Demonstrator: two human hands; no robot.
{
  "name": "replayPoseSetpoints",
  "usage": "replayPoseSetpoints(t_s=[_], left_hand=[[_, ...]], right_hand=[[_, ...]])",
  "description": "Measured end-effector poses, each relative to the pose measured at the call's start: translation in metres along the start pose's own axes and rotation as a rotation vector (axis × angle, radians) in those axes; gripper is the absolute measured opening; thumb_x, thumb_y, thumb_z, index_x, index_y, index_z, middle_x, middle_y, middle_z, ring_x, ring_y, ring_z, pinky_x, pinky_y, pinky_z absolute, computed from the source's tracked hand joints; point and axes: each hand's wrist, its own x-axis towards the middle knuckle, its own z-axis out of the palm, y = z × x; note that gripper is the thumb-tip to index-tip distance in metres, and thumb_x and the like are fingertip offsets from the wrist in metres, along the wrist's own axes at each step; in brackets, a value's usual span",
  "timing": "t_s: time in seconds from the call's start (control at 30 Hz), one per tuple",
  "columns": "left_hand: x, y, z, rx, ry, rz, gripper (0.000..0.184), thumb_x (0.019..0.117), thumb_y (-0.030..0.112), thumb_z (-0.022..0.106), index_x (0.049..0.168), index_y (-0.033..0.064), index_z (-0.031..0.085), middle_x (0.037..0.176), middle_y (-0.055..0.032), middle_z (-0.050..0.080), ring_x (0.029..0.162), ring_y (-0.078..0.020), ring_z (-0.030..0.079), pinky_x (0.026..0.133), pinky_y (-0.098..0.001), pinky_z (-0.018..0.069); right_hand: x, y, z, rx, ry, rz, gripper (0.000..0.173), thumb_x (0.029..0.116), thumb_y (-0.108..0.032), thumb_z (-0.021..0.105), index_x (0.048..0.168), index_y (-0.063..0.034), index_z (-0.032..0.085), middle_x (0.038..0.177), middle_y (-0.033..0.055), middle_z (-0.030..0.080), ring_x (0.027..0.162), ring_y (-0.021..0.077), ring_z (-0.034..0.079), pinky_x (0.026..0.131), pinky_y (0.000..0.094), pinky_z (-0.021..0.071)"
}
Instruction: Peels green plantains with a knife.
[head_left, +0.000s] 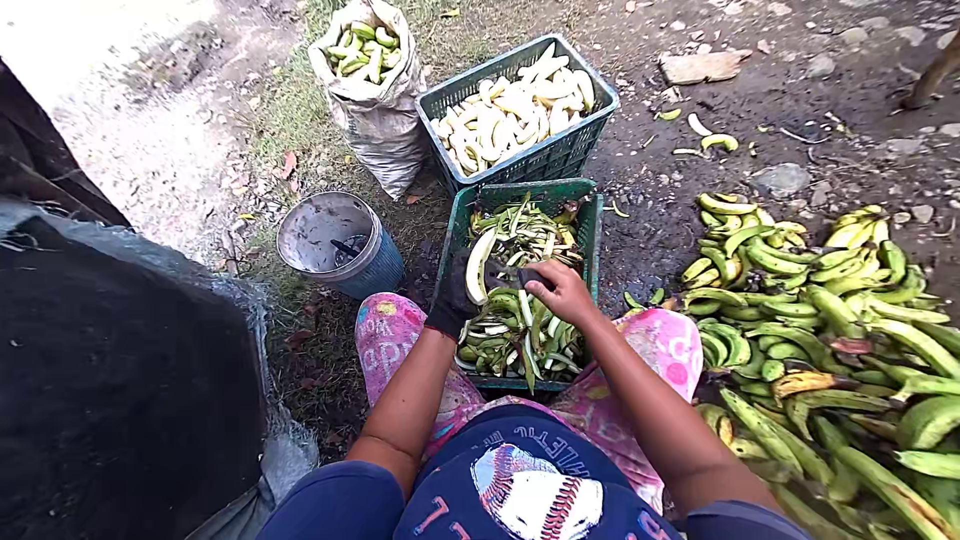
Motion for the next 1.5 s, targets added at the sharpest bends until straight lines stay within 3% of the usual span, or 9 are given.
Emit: replayPoseSetpoints(t_s=[0.1, 0.47, 0.57, 0.8, 0.97, 1.1, 1.2, 1.37, 1.5], left_hand=[[0.000, 0.001, 0.006, 0.284, 0.068, 0.019, 0.035, 0.1078, 0.037, 0.041, 0.127, 0.0149, 0.061, 0.102, -0.0014, 0.067, 0.085, -0.0102, 0.063, 0.073, -0.0323, 0.0558], [-0.008, -0.016, -0.036, 0.296, 0.024, -0.099, 0.039, 0.1103, 0.036, 0.039, 0.135, 0.0117, 0.058, 0.112, -0.0067, 0.067, 0.093, -0.0137, 0.065, 0.084, -0.0347, 0.0572], [-0.003, -0.005, -0.049, 0.768, -0.160, -0.209, 0.037, 0.1064, 0.024, 0.051, 0.138, 0.0056, 0.058, 0.127, -0.0138, 0.064, 0.112, -0.0188, 0.063, 0.099, -0.0398, 0.0519], [0.103, 0.025, -0.002, 1.393, -0.649, -0.264, 0.034, 0.1063, 0.027, 0.052, 0.114, -0.0002, 0.070, 0.112, -0.0200, 0.069, 0.107, -0.0315, 0.065, 0.098, -0.0539, 0.0485], [0.200, 0.111, 0.096, 0.989, 0.004, -0.005, 0.052, 0.1070, 0.042, 0.045, 0.136, -0.0009, 0.053, 0.123, -0.0237, 0.062, 0.109, -0.0311, 0.063, 0.093, -0.0507, 0.0516], [0.212, 0.145, 0.130, 0.507, 0.378, 0.259, 0.064, 0.1057, 0.044, 0.048, 0.160, 0.0198, 0.024, 0.127, -0.0161, 0.058, 0.093, -0.0237, 0.063, 0.074, -0.0423, 0.0563], [0.185, 0.105, 0.105, 0.757, 0.305, 0.290, 0.058, 0.1079, 0.034, 0.045, 0.159, 0.0114, 0.027, 0.119, -0.0194, 0.061, 0.090, -0.0257, 0.062, 0.078, -0.0454, 0.0535], [0.100, -0.019, 0.012, 1.484, -0.356, -0.181, 0.045, 0.1017, 0.039, 0.052, 0.142, 0.0183, 0.058, 0.129, -0.0148, 0.066, 0.115, -0.0321, 0.065, 0.096, -0.0596, 0.0516], [0.049, -0.080, -0.009, 1.873, -0.453, -0.289, 0.066, 0.0916, 0.042, 0.065, 0.153, 0.0294, 0.045, 0.146, -0.0217, 0.051, 0.130, -0.0465, 0.052, 0.097, -0.0725, 0.0443]], right_hand=[[-0.002, 0.003, 0.010, -0.139, -0.034, -0.125, 0.060, 0.0958, -0.066, 0.053, 0.125, -0.0178, 0.073, 0.107, 0.0116, 0.070, 0.103, 0.0317, 0.065, 0.093, 0.0584, 0.0473], [0.041, 0.030, -0.038, 0.044, 0.055, 0.328, 0.051, 0.1057, -0.051, 0.049, 0.138, -0.0160, 0.066, 0.134, 0.0180, 0.065, 0.127, 0.0373, 0.059, 0.106, 0.0674, 0.0391], [0.023, 0.044, -0.065, -0.038, 0.011, 0.408, 0.051, 0.1037, -0.055, 0.052, 0.138, -0.0191, 0.066, 0.130, 0.0201, 0.065, 0.125, 0.0408, 0.059, 0.104, 0.0700, 0.0389], [-0.039, 0.087, -0.081, 0.358, 0.456, 0.677, 0.050, 0.1065, -0.048, 0.051, 0.130, -0.0074, 0.066, 0.125, 0.0196, 0.068, 0.113, 0.0332, 0.066, 0.099, 0.0596, 0.0490], [-0.025, 0.103, -0.075, 0.458, 0.549, 0.678, 0.047, 0.1085, -0.043, 0.049, 0.126, -0.0032, 0.066, 0.111, 0.0187, 0.068, 0.097, 0.0273, 0.065, 0.089, 0.0506, 0.0517], [-0.024, 0.112, -0.075, 0.335, 0.417, 0.699, 0.045, 0.1067, -0.044, 0.052, 0.130, -0.0096, 0.068, 0.125, 0.0165, 0.070, 0.120, 0.0281, 0.064, 0.107, 0.0540, 0.0466], [-0.023, 0.112, -0.076, 0.286, 0.372, 0.682, 0.048, 0.1064, -0.046, 0.051, 0.131, -0.0096, 0.068, 0.130, 0.0155, 0.068, 0.125, 0.0272, 0.062, 0.110, 0.0527, 0.0447], [-0.021, 0.105, -0.075, 0.229, 0.292, 0.685, 0.049, 0.1062, -0.050, 0.050, 0.132, -0.0134, 0.069, 0.133, 0.0127, 0.068, 0.128, 0.0255, 0.061, 0.112, 0.0523, 0.0436], [-0.019, 0.105, -0.071, 0.199, 0.264, 0.685, 0.050, 0.1058, -0.052, 0.049, 0.133, -0.0148, 0.068, 0.134, 0.0114, 0.067, 0.129, 0.0253, 0.060, 0.112, 0.0520, 0.0435]])
